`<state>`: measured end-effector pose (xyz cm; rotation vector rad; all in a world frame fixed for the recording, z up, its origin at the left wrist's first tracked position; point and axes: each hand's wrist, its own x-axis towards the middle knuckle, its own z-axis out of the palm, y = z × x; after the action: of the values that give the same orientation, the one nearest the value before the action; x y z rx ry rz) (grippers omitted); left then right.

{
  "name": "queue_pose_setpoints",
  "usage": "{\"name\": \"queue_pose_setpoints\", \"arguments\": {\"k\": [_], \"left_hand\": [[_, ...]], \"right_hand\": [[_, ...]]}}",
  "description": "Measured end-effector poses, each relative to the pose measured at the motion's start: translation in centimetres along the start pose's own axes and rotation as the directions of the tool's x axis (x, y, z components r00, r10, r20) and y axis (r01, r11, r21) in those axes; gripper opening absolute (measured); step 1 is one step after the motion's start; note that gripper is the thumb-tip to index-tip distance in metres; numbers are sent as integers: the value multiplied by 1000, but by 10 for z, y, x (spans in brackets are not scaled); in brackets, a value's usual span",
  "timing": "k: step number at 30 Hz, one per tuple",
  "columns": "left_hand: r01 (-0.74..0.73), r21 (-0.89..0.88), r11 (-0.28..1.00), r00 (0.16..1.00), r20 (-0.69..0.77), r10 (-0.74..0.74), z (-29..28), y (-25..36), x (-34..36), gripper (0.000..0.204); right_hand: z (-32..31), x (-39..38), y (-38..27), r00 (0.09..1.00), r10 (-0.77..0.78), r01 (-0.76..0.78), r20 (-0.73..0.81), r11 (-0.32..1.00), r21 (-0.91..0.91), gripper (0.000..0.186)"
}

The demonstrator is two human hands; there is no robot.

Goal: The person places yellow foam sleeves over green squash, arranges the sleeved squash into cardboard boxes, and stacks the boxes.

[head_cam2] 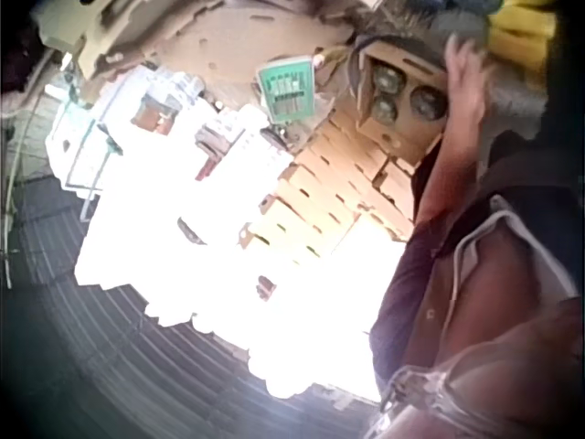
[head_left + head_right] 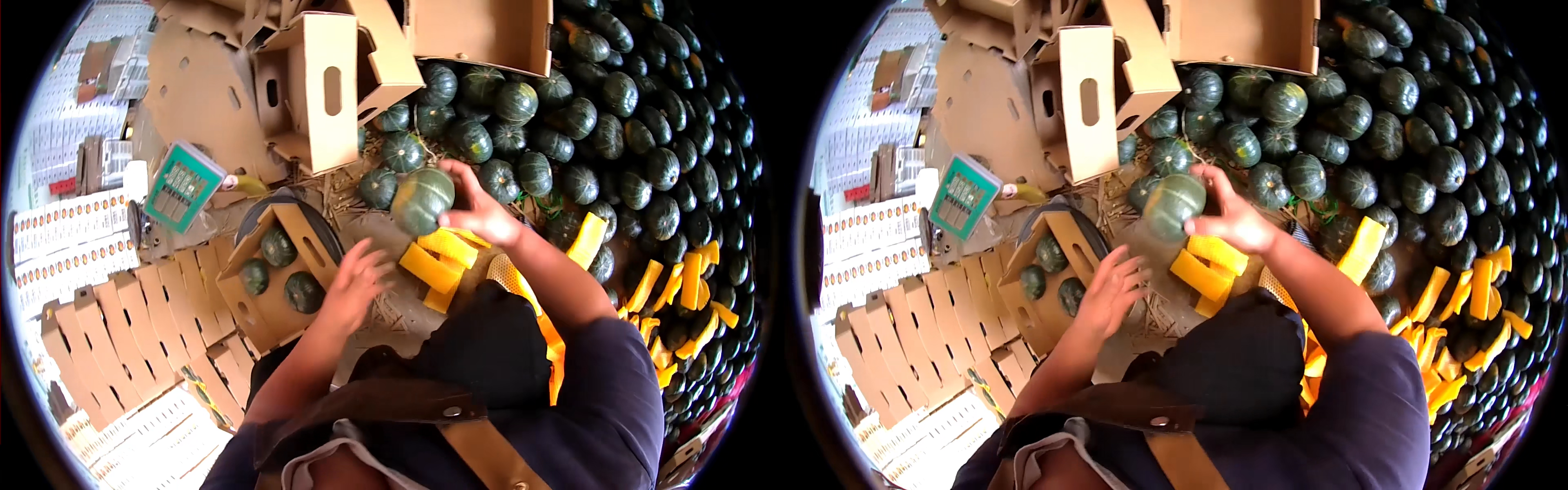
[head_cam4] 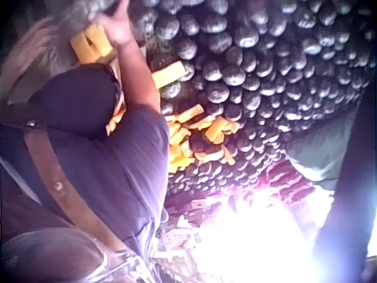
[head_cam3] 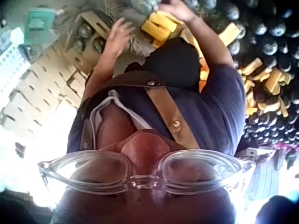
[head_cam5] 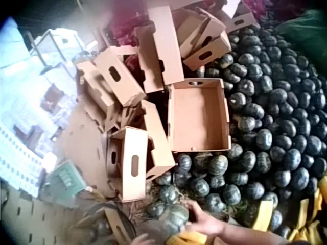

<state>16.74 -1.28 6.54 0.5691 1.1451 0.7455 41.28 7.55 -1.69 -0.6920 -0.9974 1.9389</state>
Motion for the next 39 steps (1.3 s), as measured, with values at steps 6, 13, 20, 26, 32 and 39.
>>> {"name": "queue_pose_setpoints", "arguments": {"k": [6, 13, 20, 26, 32, 39], "left_hand": [[-3, -355, 935, 987, 152, 61, 45, 32, 26, 68], [-13, -171, 985, 999, 42, 20, 48, 10, 9, 62], [119, -77, 990, 992, 43, -116, 37, -7, -17, 57], [-172, -57, 983, 960, -233, 154, -6, -18, -40, 59], [-151, 172, 973, 438, -871, 222, -110, 18, -76, 60], [118, -70, 991, 605, -786, -128, -256, -50, -98, 67]], "right_hand": [[34, -23, -26, 985, 18, -78, 174, 935, 346, 74], [45, -36, -28, 970, 12, -4, 245, 999, -33, 76], [59, -51, -32, 976, 185, -109, 119, 877, -467, 70], [70, -51, -22, 817, 449, -368, 363, 890, -270, 53], [17, -75, 10, 929, 340, -365, -146, 909, -201, 42], [-12, -122, 88, 847, 481, -530, -227, 798, -287, 35]]}}
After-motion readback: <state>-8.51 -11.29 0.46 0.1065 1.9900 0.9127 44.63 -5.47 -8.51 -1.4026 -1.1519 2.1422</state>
